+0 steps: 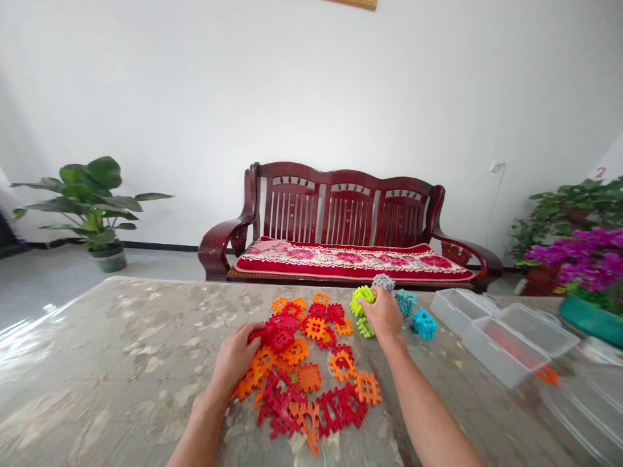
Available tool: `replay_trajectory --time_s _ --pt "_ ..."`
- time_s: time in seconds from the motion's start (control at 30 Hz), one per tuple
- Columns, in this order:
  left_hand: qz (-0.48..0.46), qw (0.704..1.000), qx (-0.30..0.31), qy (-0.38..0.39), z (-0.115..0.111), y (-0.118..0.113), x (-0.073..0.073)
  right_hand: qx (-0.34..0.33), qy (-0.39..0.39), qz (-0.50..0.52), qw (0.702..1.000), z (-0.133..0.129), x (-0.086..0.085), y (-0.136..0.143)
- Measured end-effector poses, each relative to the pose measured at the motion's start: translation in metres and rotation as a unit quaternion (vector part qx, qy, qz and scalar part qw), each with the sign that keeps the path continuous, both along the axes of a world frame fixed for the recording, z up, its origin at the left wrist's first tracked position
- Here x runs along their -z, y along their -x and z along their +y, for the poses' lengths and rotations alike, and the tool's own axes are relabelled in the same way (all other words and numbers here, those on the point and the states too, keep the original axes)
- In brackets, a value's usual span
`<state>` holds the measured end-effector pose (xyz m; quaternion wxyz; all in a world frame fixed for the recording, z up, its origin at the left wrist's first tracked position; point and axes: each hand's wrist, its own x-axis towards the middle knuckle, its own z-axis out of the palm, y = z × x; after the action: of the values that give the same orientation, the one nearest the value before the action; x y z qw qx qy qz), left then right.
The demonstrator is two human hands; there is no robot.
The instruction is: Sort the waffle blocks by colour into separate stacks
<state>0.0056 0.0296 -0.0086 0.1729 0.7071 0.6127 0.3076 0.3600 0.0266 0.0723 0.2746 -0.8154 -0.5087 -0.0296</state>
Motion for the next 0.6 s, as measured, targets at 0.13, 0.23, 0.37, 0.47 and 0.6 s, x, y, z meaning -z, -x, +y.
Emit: replay_trajectory --time_s 0.13,0.23,0.37,0.47,0.6 --pt "0.000 1.000 -0.002 -0.002 0.000 0.000 0.001 0.016 0.010 -0.028 0.999 0.004 0.001 0.000" --pt "-0.004 1.000 -0.002 0.002 0.000 0.000 0.000 0.008 0.001 -0.037 0.999 0.003 0.001 -0.002" --pt "-0.002 1.000 -0.007 0.012 -0.001 -0.002 -0.004 -0.033 -0.054 -0.045 0.997 -0.011 0.009 0.007" --pt "0.000 1.000 -0.008 0.010 -0.004 -0.004 -0.008 -0.148 -0.036 0.024 0.988 -0.033 0.022 0.030" --pt "0.006 1.000 -0.013 0.011 -0.007 -0.006 -0.012 -0.348 0.024 0.070 0.935 -0.068 0.034 0.070"
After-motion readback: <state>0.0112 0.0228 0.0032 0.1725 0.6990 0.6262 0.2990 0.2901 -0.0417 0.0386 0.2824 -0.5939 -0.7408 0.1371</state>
